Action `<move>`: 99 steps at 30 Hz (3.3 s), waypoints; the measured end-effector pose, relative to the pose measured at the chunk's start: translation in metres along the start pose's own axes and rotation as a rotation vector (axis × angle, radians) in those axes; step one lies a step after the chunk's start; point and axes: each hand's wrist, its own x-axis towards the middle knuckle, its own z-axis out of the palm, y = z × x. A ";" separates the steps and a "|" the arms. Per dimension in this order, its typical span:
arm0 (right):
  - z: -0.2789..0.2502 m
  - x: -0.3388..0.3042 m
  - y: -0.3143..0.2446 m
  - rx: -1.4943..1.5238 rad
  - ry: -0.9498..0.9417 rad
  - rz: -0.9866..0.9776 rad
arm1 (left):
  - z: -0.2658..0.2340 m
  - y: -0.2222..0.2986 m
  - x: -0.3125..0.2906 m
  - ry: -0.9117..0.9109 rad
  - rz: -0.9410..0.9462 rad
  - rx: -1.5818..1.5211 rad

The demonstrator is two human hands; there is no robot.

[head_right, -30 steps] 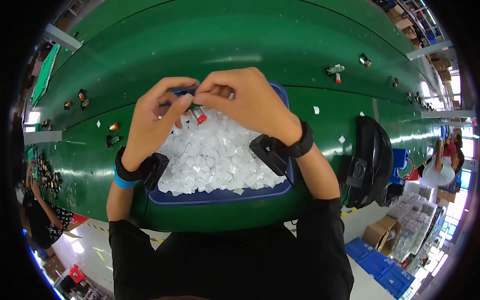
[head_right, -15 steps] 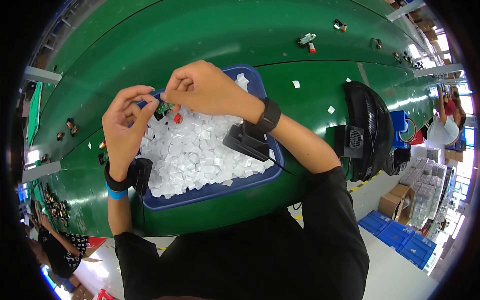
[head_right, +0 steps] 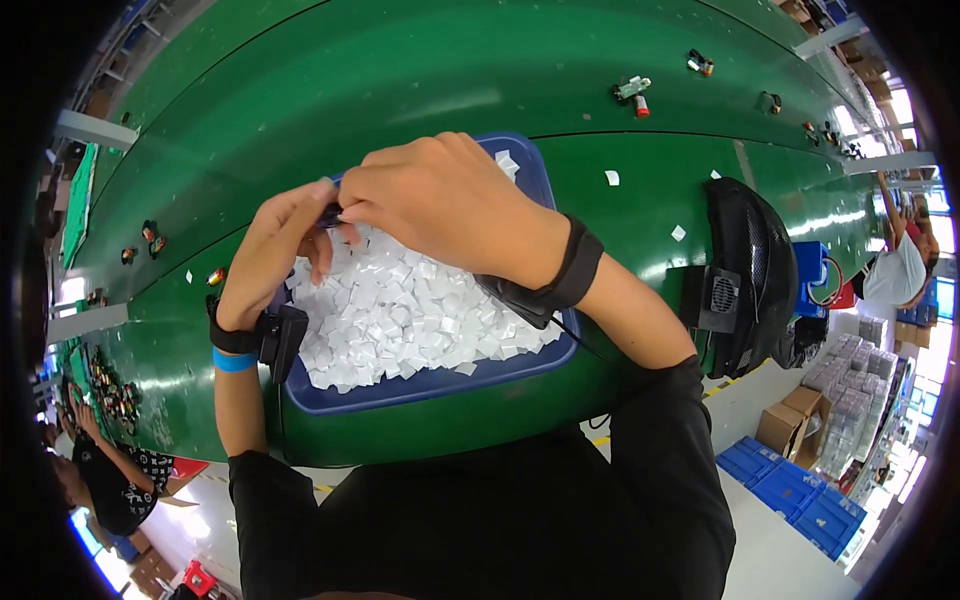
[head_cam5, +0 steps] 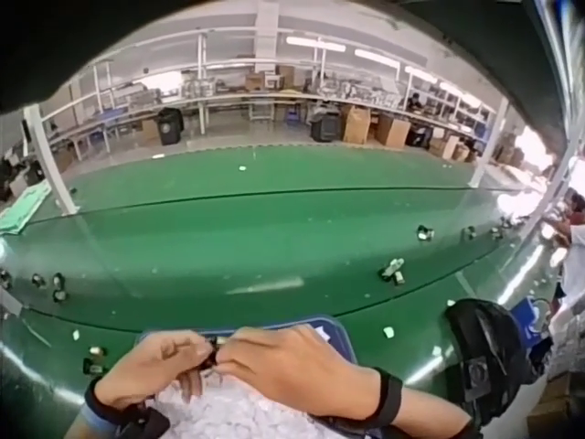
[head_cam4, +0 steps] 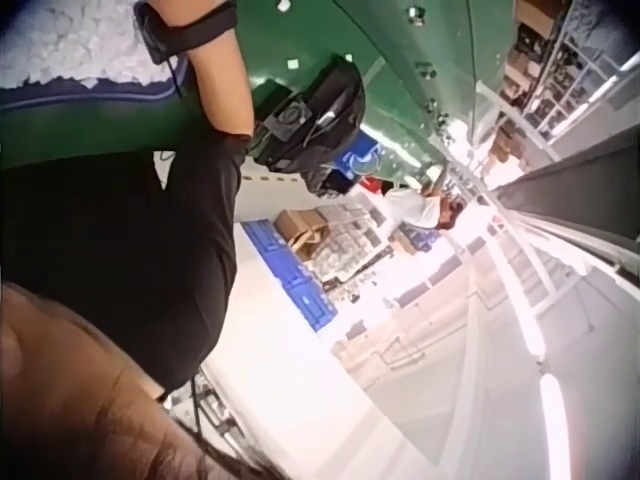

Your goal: The person picks up a battery and circuit board assembly, wraps a white adhesive strip around it by hand, and places the finished unit onto the green conveyor belt. This process is repeated for several more units, handling each one individually over a blue tray of adhesive strips.

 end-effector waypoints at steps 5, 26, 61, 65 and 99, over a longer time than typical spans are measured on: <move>0.001 0.003 0.005 0.082 0.048 0.047 | 0.003 -0.011 0.000 0.079 0.089 -0.137; -0.010 0.006 0.001 0.219 -0.002 0.439 | 0.007 -0.016 -0.009 0.168 0.449 0.062; -0.003 0.002 -0.009 0.305 -0.031 0.008 | 0.014 -0.015 -0.017 -0.038 0.175 -0.531; -0.009 0.006 -0.013 0.292 0.029 -0.065 | 0.015 0.000 -0.026 0.089 0.298 -0.201; -0.005 -0.008 -0.037 0.384 0.236 0.188 | 0.030 0.001 -0.032 0.196 0.637 -0.194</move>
